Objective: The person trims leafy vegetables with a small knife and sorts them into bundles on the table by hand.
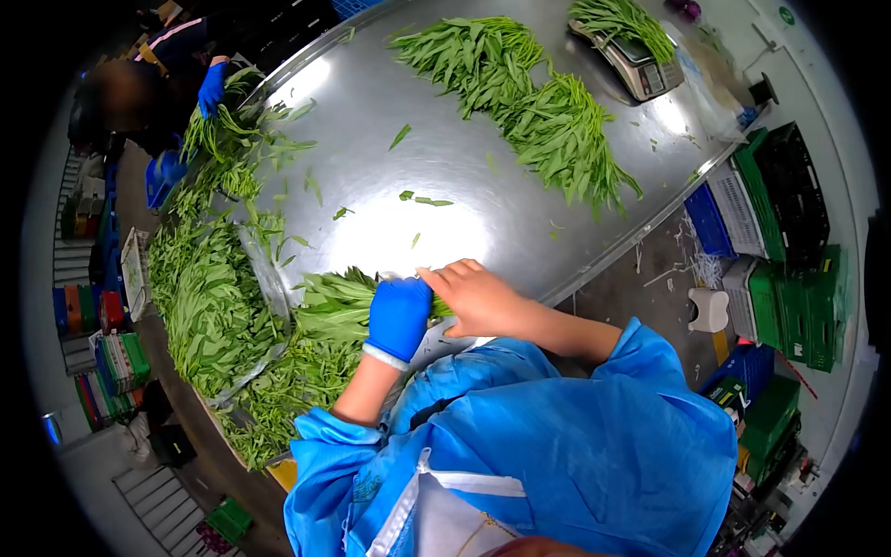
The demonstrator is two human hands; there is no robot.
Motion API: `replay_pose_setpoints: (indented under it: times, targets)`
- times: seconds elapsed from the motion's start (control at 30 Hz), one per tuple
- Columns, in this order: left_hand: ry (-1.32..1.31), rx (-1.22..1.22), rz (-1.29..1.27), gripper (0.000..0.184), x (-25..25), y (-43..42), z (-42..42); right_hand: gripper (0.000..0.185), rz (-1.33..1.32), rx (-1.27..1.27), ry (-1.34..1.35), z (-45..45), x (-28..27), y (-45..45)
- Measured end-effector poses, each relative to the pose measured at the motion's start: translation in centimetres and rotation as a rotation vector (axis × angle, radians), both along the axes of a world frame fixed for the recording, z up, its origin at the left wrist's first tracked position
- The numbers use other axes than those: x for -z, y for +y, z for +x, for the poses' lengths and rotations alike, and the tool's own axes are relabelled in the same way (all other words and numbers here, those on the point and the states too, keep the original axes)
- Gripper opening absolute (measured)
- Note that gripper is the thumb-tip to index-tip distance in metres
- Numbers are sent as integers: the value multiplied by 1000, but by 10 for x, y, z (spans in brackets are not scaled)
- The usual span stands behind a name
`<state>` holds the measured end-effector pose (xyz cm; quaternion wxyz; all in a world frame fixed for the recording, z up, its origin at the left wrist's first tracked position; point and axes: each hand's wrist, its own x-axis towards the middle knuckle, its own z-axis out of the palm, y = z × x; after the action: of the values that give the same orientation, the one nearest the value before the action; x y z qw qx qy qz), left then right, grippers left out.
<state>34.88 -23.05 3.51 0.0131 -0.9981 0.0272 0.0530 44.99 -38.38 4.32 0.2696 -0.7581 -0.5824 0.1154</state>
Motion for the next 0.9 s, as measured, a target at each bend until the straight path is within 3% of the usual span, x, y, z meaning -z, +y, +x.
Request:
replay_pose_setpoints:
  times: [0.13, 0.2, 0.27, 0.33, 0.37, 0.4, 0.47, 0.57, 0.77, 0.9]
  targets:
    - [-65, -14, -128, 32, -11, -13, 30, 77, -107, 148, 151, 16, 35, 1]
    - [-268, -43, -133, 70, -46, -22, 43, 74, -73, 326, 184, 35, 36, -6]
    - [-415, -66, -281, 66, -74, -15, 42, 64, 239, 419, 141, 59, 23, -21]
    - [-642, -132, -434, 38, -71, -2, 29, 60, 329, 548, 73, 74, 26, -37]
    - [-707, -192, -482, 38, -53, 7, 20, 48, 357, 555, -30, 80, 37, -43]
    - [-771, -250, -530, 39, -30, 13, 13, 48, 182, 469, -170, 89, 65, -52]
    - [-711, -430, -676, 37, 9, 14, 10, 46, -175, 285, -439, 104, 132, -76]
    - [-442, -678, -913, 33, 57, 9, -12, 47, -305, 188, -599, 108, 177, -105]
    - [-275, -795, -959, 28, 88, -3, -27, 47, -221, 221, -515, 113, 167, -109]
    - [-24, -759, -1041, 31, 111, -12, -25, 46, -232, 269, -415, 126, 176, -116]
